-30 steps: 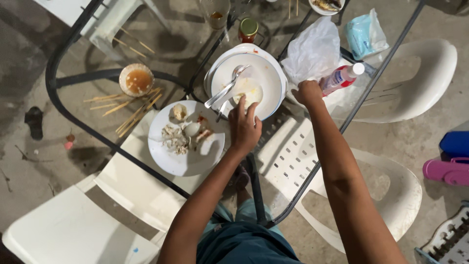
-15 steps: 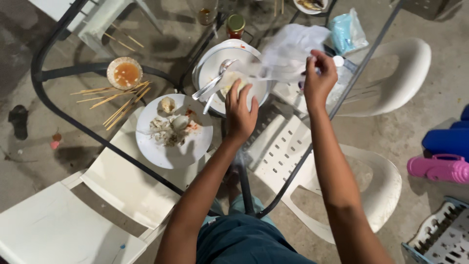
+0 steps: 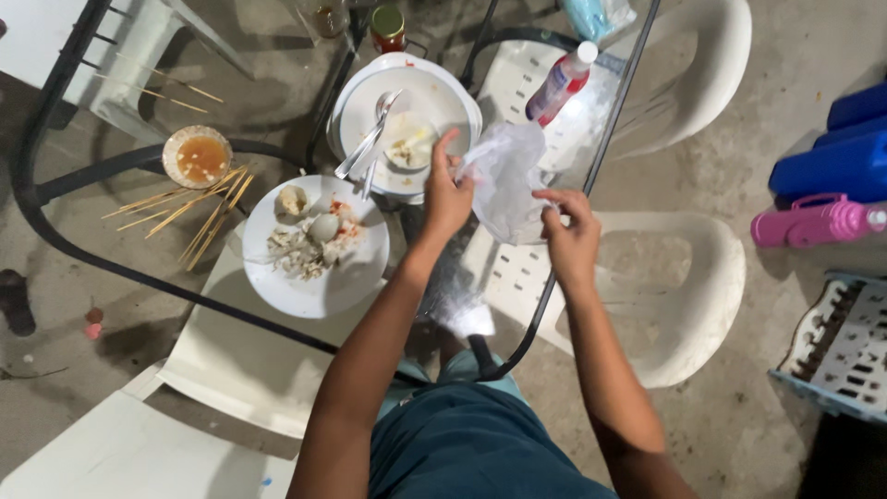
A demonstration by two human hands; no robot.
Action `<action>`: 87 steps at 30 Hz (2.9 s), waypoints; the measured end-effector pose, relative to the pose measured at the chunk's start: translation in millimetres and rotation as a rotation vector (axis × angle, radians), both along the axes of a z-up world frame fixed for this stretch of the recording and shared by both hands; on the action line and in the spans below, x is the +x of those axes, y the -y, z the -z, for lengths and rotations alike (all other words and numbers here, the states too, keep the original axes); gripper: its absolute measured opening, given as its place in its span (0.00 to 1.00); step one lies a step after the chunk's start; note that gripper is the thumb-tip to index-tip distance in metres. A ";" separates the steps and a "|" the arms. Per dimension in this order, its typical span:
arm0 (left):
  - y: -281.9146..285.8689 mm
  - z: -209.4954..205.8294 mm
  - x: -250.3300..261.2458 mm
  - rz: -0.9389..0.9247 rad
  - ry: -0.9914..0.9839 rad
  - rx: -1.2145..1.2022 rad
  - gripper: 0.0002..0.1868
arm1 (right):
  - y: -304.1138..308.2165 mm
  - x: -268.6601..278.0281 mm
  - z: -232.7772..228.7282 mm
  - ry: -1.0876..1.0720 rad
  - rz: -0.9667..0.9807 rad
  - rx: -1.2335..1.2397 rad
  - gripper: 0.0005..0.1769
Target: The person retrieves a bowl from a cabinet, places food items onto it from various plates on a table, and then stacks the used plates and bowls together.
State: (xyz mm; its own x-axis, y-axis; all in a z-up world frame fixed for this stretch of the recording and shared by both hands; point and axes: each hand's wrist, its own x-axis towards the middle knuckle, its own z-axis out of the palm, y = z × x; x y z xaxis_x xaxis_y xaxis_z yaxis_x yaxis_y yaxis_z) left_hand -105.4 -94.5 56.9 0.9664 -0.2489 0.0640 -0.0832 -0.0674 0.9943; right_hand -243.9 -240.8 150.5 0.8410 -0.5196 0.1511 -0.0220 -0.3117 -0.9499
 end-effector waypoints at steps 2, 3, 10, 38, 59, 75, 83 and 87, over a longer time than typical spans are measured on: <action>-11.9 -2.9 -21.3 0.032 -0.022 -0.108 0.47 | -11.3 -8.0 40.6 0.004 -0.009 -0.099 0.13; -20.4 -7.2 -34.0 0.141 -0.148 -0.263 0.48 | -16.4 -11.3 65.2 0.009 -0.025 -0.201 0.11; -92.9 -10.8 -85.5 0.531 -0.512 -0.493 0.29 | -59.8 -13.1 234.6 -0.213 -0.057 0.747 0.09; -192.7 60.7 -116.4 0.317 0.177 1.185 0.28 | -93.8 -36.4 180.8 -0.745 -0.176 -0.429 0.38; -221.7 75.8 -149.6 -0.196 0.192 0.601 0.25 | -92.3 -46.2 147.8 -0.278 -0.241 0.017 0.26; -327.4 230.4 -105.5 -0.885 -0.607 0.009 0.12 | -93.5 -37.0 138.5 -0.491 -0.143 0.214 0.23; -362.7 203.9 -88.2 -1.009 -0.319 0.079 0.17 | -95.1 -37.3 133.6 -0.458 -0.155 0.223 0.23; -385.6 156.4 -101.2 -1.019 -0.276 -0.039 0.16 | -95.8 -32.9 133.8 -0.430 -0.216 0.148 0.24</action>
